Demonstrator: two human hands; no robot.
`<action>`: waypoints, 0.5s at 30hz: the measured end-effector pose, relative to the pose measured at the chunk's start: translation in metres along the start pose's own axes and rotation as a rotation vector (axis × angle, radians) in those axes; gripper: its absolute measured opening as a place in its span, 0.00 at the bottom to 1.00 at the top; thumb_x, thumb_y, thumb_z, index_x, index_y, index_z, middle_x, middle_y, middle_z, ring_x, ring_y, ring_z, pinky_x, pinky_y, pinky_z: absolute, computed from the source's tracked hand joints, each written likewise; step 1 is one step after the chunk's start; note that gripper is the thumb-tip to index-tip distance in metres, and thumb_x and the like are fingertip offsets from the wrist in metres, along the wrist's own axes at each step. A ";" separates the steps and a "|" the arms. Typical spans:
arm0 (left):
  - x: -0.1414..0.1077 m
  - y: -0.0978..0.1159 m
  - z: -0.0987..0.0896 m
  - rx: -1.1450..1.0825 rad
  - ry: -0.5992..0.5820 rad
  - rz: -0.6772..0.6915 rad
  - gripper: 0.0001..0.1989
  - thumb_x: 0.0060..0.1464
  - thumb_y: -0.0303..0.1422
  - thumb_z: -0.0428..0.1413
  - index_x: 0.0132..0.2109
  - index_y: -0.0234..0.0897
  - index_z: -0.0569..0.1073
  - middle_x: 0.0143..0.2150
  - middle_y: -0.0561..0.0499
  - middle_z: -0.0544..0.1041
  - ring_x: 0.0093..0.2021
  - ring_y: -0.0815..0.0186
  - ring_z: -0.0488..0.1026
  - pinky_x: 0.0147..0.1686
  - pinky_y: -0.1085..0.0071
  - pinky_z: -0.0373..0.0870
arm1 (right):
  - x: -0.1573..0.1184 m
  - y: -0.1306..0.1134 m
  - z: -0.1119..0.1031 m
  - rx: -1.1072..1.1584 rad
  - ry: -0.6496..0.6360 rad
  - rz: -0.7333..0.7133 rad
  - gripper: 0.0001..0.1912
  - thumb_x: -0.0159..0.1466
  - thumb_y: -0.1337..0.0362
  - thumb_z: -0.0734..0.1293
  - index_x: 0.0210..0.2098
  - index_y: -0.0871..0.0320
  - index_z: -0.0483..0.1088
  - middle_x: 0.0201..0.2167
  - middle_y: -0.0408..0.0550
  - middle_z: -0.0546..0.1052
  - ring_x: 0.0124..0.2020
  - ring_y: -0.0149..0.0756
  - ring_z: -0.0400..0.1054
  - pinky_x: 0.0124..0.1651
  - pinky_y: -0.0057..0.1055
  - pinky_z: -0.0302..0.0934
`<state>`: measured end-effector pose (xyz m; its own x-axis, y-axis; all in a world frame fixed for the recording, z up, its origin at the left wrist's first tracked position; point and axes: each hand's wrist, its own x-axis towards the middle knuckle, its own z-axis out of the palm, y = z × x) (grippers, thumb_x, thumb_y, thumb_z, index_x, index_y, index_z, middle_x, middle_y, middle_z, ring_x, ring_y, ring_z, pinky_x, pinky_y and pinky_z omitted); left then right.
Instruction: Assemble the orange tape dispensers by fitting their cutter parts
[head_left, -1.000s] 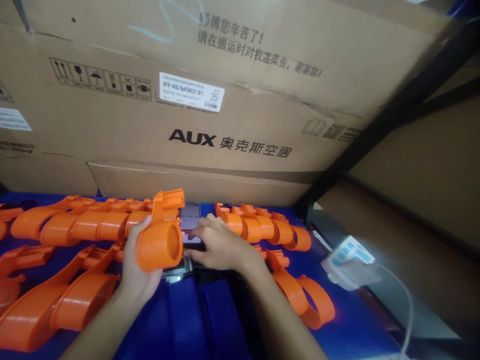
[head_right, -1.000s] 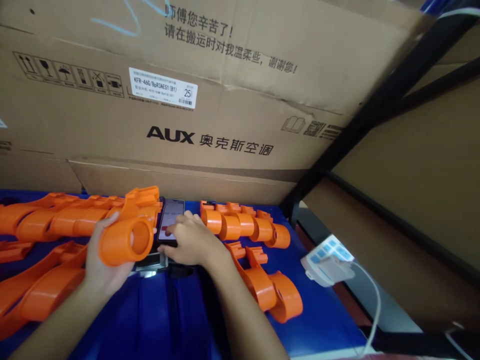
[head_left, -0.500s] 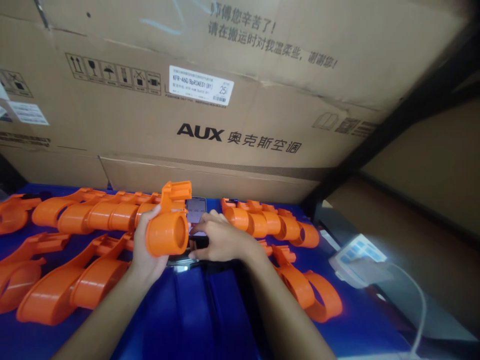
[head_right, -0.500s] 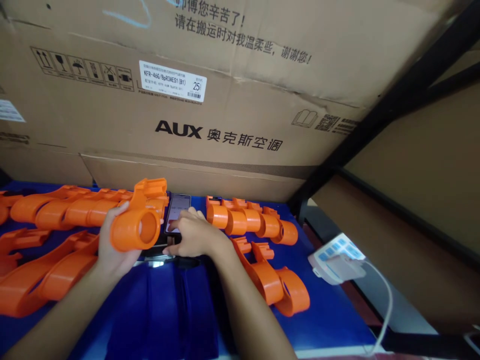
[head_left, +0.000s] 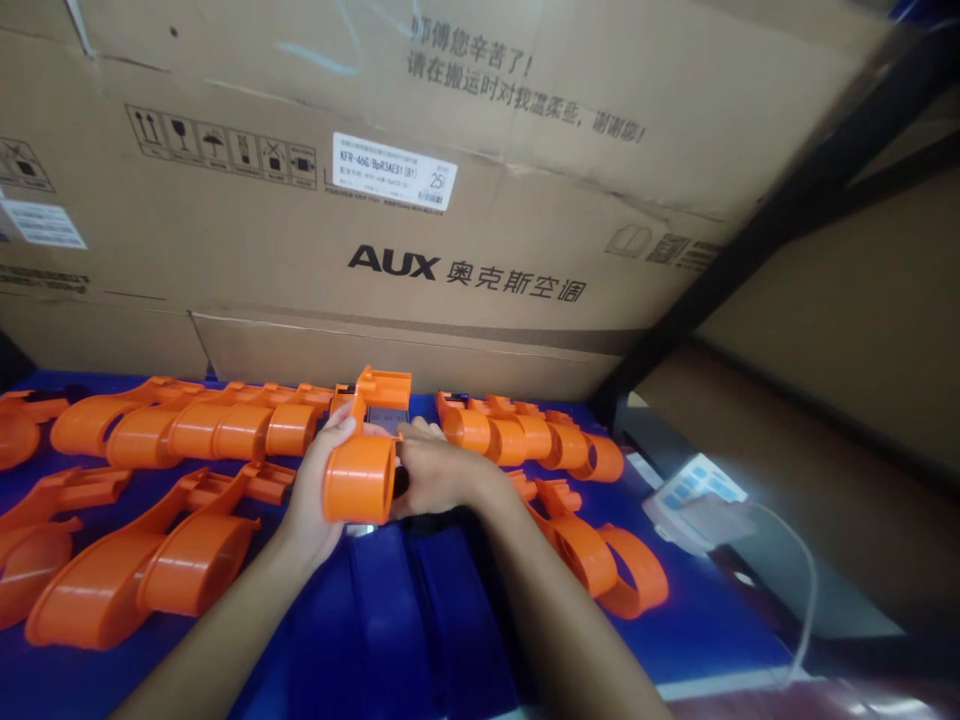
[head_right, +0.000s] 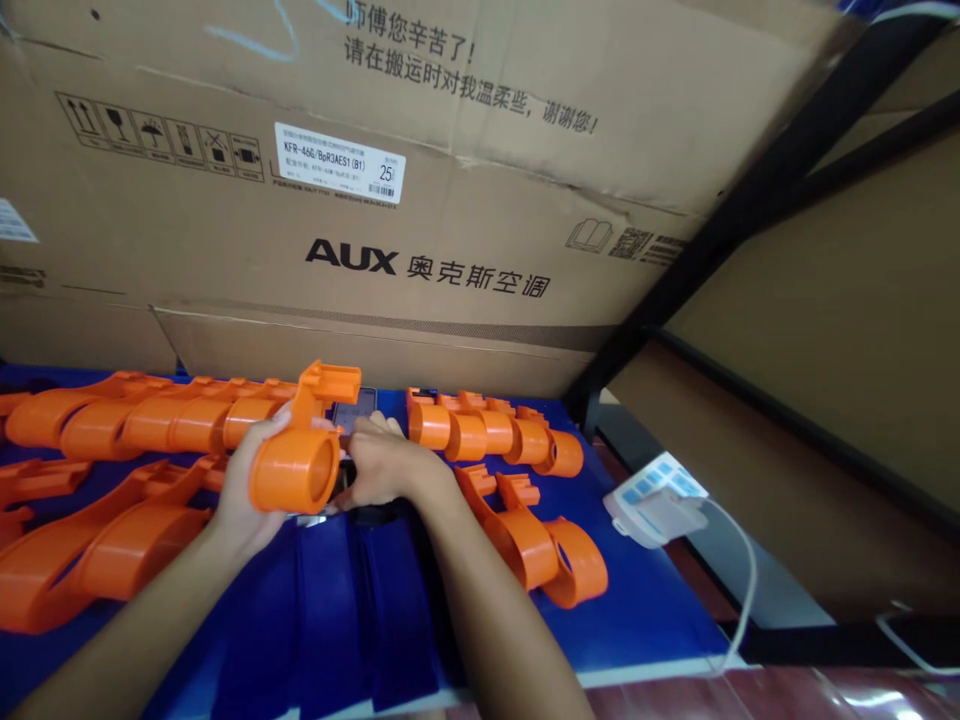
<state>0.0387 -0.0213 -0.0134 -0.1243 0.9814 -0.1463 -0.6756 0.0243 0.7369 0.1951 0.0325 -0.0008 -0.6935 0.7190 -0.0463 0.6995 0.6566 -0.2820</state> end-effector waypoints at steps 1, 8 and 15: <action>0.000 0.000 0.000 0.001 -0.009 -0.006 0.16 0.49 0.42 0.64 0.40 0.35 0.76 0.31 0.51 0.81 0.30 0.63 0.79 0.31 0.71 0.74 | 0.001 0.001 0.001 0.001 -0.003 -0.008 0.37 0.48 0.51 0.82 0.54 0.55 0.75 0.49 0.51 0.74 0.50 0.49 0.66 0.58 0.43 0.60; -0.001 -0.001 -0.001 -0.003 -0.014 -0.035 0.14 0.49 0.41 0.64 0.37 0.33 0.77 0.30 0.51 0.79 0.29 0.64 0.77 0.30 0.72 0.74 | 0.001 0.003 0.003 -0.002 -0.033 -0.020 0.32 0.49 0.52 0.81 0.50 0.57 0.77 0.44 0.51 0.75 0.45 0.47 0.66 0.54 0.43 0.63; -0.001 0.000 0.000 -0.003 -0.014 -0.041 0.16 0.50 0.43 0.64 0.38 0.33 0.77 0.30 0.50 0.79 0.29 0.63 0.78 0.30 0.71 0.75 | -0.001 0.000 0.002 -0.011 -0.015 -0.013 0.33 0.49 0.54 0.81 0.52 0.55 0.76 0.47 0.52 0.75 0.48 0.50 0.65 0.58 0.46 0.60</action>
<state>0.0386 -0.0220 -0.0134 -0.0862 0.9822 -0.1667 -0.6818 0.0639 0.7288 0.1955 0.0316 -0.0027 -0.7046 0.7073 -0.0571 0.6926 0.6681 -0.2719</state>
